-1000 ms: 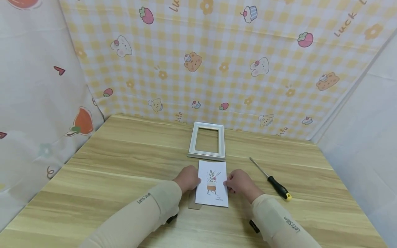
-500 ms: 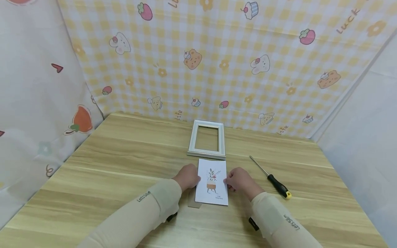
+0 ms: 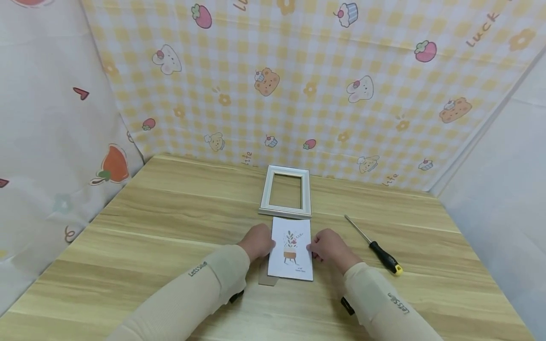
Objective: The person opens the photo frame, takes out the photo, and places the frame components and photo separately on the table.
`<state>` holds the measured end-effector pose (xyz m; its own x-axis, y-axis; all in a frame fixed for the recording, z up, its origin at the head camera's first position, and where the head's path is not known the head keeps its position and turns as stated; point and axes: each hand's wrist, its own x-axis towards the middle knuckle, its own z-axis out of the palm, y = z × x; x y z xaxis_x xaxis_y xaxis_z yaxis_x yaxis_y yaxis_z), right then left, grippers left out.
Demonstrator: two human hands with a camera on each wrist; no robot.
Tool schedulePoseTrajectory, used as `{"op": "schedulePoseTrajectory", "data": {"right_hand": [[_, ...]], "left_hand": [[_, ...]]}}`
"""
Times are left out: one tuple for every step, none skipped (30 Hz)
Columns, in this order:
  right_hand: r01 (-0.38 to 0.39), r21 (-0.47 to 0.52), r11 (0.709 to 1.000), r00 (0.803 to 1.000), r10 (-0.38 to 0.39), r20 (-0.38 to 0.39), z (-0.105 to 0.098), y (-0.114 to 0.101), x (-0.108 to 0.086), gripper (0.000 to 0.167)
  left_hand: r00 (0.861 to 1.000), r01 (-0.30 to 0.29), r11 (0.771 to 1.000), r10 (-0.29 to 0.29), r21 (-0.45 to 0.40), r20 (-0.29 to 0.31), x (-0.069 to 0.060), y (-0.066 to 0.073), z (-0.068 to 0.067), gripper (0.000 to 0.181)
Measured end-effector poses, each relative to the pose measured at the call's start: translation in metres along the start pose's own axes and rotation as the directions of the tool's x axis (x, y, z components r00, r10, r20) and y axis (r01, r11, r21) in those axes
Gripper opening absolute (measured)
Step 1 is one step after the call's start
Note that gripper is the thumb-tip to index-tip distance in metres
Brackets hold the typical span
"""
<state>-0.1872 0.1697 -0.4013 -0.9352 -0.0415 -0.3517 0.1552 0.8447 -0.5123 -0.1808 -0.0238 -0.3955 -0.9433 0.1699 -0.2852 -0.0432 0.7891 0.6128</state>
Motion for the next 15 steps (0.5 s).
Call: {"op": "schedulePoseTrajectory", "data": {"right_hand": [[0.0,0.003,1.0,1.0,0.0,-0.001,-0.0008,0.0,0.0002,0.025],[0.002,0.009,1.0,1.0,-0.002,-0.003,-0.0017,-0.0001,0.0001,0.025],[0.002,0.011,1.0,1.0,-0.002,-0.005,-0.0023,0.0,0.0004,0.024],[-0.001,0.023,1.0,1.0,0.001,-0.005,-0.0031,-0.0005,0.0004,0.025],[0.0,0.031,1.0,1.0,0.0,-0.005,-0.0036,-0.0005,0.0003,0.025],[-0.001,0.042,0.999,1.0,0.001,-0.004,-0.004,-0.0007,0.0004,0.025],[-0.003,0.049,0.999,1.0,0.003,-0.004,-0.0042,-0.0007,0.0005,0.024],[0.001,0.052,0.999,1.0,-0.001,-0.005,-0.0045,-0.0004,0.0008,0.024],[-0.001,0.06,0.998,1.0,0.002,-0.005,-0.0045,-0.0005,0.0011,0.024],[-0.004,0.068,0.998,1.0,0.005,-0.004,-0.0047,-0.0007,0.0013,0.024],[-0.008,0.07,0.997,1.0,0.009,-0.002,-0.0047,-0.0007,0.0016,0.023],[-0.012,0.071,0.997,1.0,0.012,-0.001,-0.0044,-0.0005,0.0022,0.023],[-0.015,0.071,0.997,1.0,0.015,0.002,-0.0045,-0.0004,0.0023,0.023],[-0.017,0.071,0.997,1.0,0.016,0.004,-0.0043,-0.0001,0.0026,0.023],[-0.021,0.076,0.997,1.0,0.021,0.005,-0.0043,-0.0003,0.0026,0.023]], "left_hand": [[1.0,-0.001,1.0,0.001,0.0,-0.001,0.0007,0.0001,-0.0001,0.028],[1.0,-0.005,1.0,0.005,0.002,-0.004,0.0017,0.0001,0.0,0.029],[1.0,-0.004,1.0,0.004,-0.001,-0.002,0.0026,0.0001,0.0001,0.03],[1.0,-0.004,1.0,0.004,-0.003,0.0,0.0034,0.0002,0.0002,0.031],[1.0,-0.004,1.0,0.004,-0.004,0.001,0.0043,0.0002,0.0005,0.03],[1.0,-0.005,1.0,0.005,-0.004,0.001,0.0052,-0.0001,0.0009,0.03],[1.0,-0.006,1.0,0.006,-0.002,0.001,0.0059,-0.0003,0.0011,0.029],[1.0,-0.005,1.0,0.005,-0.001,0.002,0.0065,-0.0004,0.0013,0.028],[1.0,0.0,1.0,0.0,-0.004,0.007,0.0071,-0.0004,0.0014,0.027],[1.0,0.0,1.0,0.0,0.0,0.008,0.0075,-0.0005,0.0015,0.026],[1.0,0.0,1.0,0.0,0.005,0.008,0.0078,-0.0005,0.0015,0.026],[1.0,-0.002,1.0,0.002,0.012,0.008,0.0081,-0.0006,0.0015,0.026],[1.0,-0.002,1.0,0.002,0.019,0.011,0.0084,-0.0004,0.0015,0.026],[1.0,-0.004,1.0,0.004,0.025,0.011,0.0084,-0.0002,0.0014,0.027],[1.0,-0.007,0.999,0.007,0.034,0.012,0.0084,0.0002,0.0012,0.027]]}}
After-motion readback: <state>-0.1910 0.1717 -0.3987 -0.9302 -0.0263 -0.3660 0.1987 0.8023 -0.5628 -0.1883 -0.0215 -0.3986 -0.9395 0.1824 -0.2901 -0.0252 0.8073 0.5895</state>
